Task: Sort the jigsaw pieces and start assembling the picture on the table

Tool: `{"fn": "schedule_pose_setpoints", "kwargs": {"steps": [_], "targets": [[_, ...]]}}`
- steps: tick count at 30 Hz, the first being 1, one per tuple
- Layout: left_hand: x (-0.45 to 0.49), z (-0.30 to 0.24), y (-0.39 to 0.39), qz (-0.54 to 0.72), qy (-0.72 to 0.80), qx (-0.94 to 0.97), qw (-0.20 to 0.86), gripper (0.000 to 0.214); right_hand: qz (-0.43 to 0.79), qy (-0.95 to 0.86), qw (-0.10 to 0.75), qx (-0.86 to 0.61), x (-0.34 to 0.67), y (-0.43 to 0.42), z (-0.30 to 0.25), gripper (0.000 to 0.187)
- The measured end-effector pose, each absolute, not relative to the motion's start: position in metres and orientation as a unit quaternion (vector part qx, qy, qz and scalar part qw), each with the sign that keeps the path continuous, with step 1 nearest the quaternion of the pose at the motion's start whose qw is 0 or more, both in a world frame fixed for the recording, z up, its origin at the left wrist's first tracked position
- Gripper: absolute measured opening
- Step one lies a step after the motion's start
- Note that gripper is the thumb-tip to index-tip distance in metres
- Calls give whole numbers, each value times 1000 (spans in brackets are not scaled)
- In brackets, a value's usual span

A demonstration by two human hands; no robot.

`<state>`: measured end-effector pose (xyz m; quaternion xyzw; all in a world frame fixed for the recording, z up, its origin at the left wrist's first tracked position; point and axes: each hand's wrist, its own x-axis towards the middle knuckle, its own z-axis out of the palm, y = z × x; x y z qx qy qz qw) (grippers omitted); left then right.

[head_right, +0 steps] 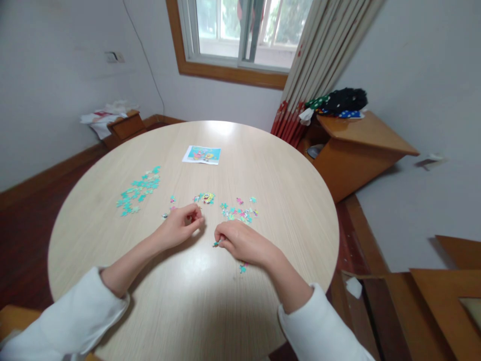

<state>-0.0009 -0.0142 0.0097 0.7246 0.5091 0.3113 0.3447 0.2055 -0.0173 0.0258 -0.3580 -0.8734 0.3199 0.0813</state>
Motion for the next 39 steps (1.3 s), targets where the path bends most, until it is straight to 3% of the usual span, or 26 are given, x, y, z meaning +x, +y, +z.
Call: {"fn": "schedule_pose_setpoints", "kwargs": {"steps": [6,13,21,26,32,39], "targets": [[6,10,-21,286,442,719,454,16,358,-831,186,-382,200,-9,17,9],[5,7,-19,323,459,715,417,8,411,-780,262,-393,189,1,18,3],[0,-3,0,429,500,641,395,14,437,-735,352,-381,171,40,5,6],[-6,-7,19,479,540,572,389,15,354,-739,392,-419,160,72,-1,10],[-7,-8,33,485,581,574,312,13,262,-758,379,-462,162,83,-14,15],[-7,-15,33,481,586,585,288,9,167,-831,281,-449,164,67,-15,20]]}}
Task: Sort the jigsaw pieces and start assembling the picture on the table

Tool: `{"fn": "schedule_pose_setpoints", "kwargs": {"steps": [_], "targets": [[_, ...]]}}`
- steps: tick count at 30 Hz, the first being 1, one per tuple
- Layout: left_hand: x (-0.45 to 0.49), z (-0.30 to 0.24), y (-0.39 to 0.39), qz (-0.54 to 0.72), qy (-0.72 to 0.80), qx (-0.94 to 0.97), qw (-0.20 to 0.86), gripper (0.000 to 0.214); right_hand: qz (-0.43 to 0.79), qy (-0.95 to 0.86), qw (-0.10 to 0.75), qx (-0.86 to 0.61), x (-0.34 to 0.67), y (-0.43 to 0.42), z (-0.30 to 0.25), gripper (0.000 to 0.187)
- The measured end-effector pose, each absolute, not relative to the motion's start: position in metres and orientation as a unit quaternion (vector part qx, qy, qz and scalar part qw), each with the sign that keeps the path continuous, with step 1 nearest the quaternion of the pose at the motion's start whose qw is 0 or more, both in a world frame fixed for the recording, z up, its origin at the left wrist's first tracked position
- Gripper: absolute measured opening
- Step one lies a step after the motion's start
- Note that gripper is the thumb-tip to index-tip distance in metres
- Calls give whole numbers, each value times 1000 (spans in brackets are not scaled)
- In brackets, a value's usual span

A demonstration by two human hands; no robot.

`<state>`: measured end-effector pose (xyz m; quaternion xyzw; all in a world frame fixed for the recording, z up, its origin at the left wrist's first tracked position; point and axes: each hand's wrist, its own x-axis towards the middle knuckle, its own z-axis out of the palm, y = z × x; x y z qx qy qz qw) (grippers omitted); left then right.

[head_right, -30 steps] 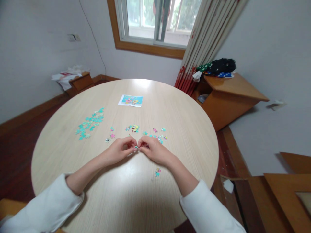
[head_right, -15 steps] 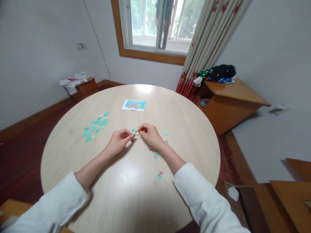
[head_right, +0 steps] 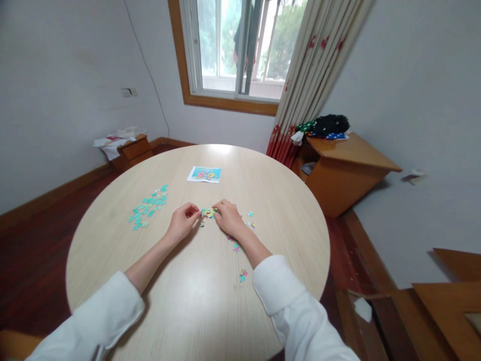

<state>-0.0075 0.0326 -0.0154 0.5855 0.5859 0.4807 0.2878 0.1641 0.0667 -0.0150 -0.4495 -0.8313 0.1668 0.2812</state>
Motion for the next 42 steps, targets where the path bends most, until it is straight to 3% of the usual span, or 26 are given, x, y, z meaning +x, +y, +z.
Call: {"fn": "schedule_pose_setpoints", "kwargs": {"steps": [10,42], "targets": [[-8,-22,33,465,599,592,271,11,152,-831,247,-475,168,56,-13,20],[-13,-31,31,425,571,629,312,13,168,-821,288,-463,144,54,-21,18]]}}
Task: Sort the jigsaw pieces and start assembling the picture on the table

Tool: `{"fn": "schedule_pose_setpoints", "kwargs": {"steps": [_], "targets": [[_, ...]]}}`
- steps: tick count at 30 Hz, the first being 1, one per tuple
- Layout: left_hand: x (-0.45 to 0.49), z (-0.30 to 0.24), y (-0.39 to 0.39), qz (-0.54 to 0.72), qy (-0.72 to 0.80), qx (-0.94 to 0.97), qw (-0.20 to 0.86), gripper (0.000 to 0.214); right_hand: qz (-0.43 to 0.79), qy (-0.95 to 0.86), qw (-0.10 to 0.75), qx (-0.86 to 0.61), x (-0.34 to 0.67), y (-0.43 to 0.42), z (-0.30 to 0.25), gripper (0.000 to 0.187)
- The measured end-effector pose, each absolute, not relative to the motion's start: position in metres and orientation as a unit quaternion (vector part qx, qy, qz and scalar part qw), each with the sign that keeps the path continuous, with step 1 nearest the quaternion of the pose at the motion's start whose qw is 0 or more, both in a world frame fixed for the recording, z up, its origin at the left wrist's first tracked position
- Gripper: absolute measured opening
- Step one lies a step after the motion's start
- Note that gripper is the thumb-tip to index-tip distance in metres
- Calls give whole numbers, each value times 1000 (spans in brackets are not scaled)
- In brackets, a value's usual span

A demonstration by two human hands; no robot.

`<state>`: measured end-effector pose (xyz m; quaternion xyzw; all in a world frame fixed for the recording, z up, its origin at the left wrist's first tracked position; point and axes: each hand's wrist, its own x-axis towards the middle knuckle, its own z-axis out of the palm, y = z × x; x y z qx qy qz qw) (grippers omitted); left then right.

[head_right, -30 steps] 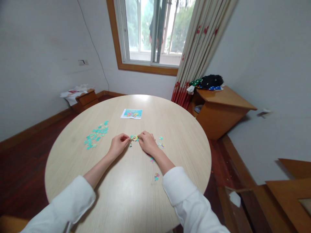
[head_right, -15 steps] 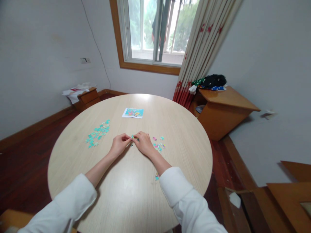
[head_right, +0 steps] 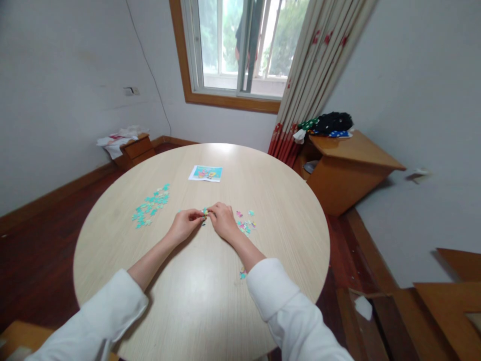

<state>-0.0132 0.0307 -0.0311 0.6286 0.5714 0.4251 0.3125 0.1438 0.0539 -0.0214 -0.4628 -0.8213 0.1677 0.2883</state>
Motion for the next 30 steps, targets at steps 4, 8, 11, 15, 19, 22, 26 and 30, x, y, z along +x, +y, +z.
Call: {"fn": "schedule_pose_setpoints", "kwargs": {"steps": [4,8,11,15,19,22,26,30], "targets": [[-15,-30,31,412,582,633,302,12,161,-813,300,-473,148,56,-22,19],[-16,-29,32,401,588,636,298,12,156,-812,285,-484,150,55,-22,21],[-15,-28,33,400,591,637,291,12,151,-816,268,-489,151,54,-21,24],[-15,-26,34,388,592,650,275,13,150,-820,255,-490,151,54,-21,25],[-14,-26,35,371,598,664,252,12,150,-820,254,-490,150,55,-21,25],[-14,-26,35,372,599,668,237,12,151,-820,255,-489,150,55,-21,25],[-13,-26,35,369,596,677,224,13,150,-822,255,-486,150,54,-20,25],[-13,-24,35,357,598,685,214,15,151,-823,258,-483,150,55,-20,25]]}}
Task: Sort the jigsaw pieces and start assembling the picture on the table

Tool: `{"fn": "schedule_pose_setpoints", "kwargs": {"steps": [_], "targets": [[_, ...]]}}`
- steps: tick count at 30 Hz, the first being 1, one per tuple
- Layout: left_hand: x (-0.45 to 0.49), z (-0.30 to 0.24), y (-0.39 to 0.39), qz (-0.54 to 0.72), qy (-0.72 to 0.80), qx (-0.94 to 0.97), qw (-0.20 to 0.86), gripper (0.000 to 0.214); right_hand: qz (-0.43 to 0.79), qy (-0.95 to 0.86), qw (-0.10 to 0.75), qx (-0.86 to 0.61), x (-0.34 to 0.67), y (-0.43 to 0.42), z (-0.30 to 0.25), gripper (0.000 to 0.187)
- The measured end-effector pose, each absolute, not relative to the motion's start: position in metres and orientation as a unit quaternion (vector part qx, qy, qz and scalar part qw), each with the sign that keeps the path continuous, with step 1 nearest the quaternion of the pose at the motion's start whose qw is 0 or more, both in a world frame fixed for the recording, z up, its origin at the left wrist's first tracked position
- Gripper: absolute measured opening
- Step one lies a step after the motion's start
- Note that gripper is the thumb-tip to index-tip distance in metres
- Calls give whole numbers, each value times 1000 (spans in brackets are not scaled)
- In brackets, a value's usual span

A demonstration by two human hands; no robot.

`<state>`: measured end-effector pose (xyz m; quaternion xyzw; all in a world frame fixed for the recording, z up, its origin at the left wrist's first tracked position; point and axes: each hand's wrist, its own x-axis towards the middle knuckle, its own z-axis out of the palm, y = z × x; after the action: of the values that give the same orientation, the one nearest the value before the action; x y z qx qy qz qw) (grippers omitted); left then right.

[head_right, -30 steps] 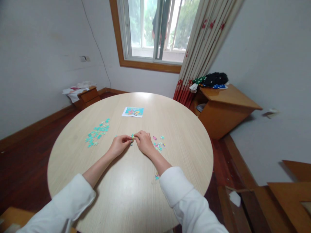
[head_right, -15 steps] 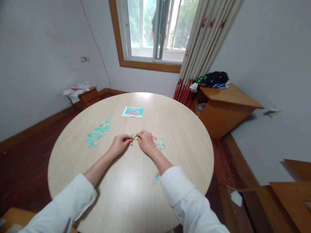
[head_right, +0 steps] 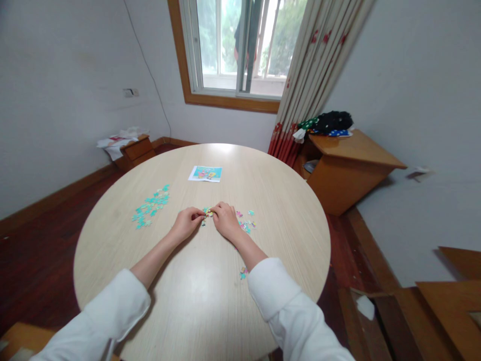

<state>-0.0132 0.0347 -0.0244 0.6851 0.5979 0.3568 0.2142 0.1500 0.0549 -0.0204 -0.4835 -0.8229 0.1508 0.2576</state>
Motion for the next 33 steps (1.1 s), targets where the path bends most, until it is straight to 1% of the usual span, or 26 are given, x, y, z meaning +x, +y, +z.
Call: {"fn": "schedule_pose_setpoints", "kwargs": {"steps": [13,20,25,28,33], "targets": [[-13,-26,34,324,579,736,135,21,154,-820,257,-488,149,53,-19,26],[-18,-30,35,360,579,725,100,32,151,-821,255,-487,150,54,-20,25],[-17,-29,33,281,582,762,48,32,151,-823,245,-491,150,53,-18,25],[-15,-25,30,226,590,775,18,27,151,-823,242,-491,150,53,-17,25],[-9,-13,23,157,601,784,-1,24,153,-822,239,-494,150,53,-16,25]]}}
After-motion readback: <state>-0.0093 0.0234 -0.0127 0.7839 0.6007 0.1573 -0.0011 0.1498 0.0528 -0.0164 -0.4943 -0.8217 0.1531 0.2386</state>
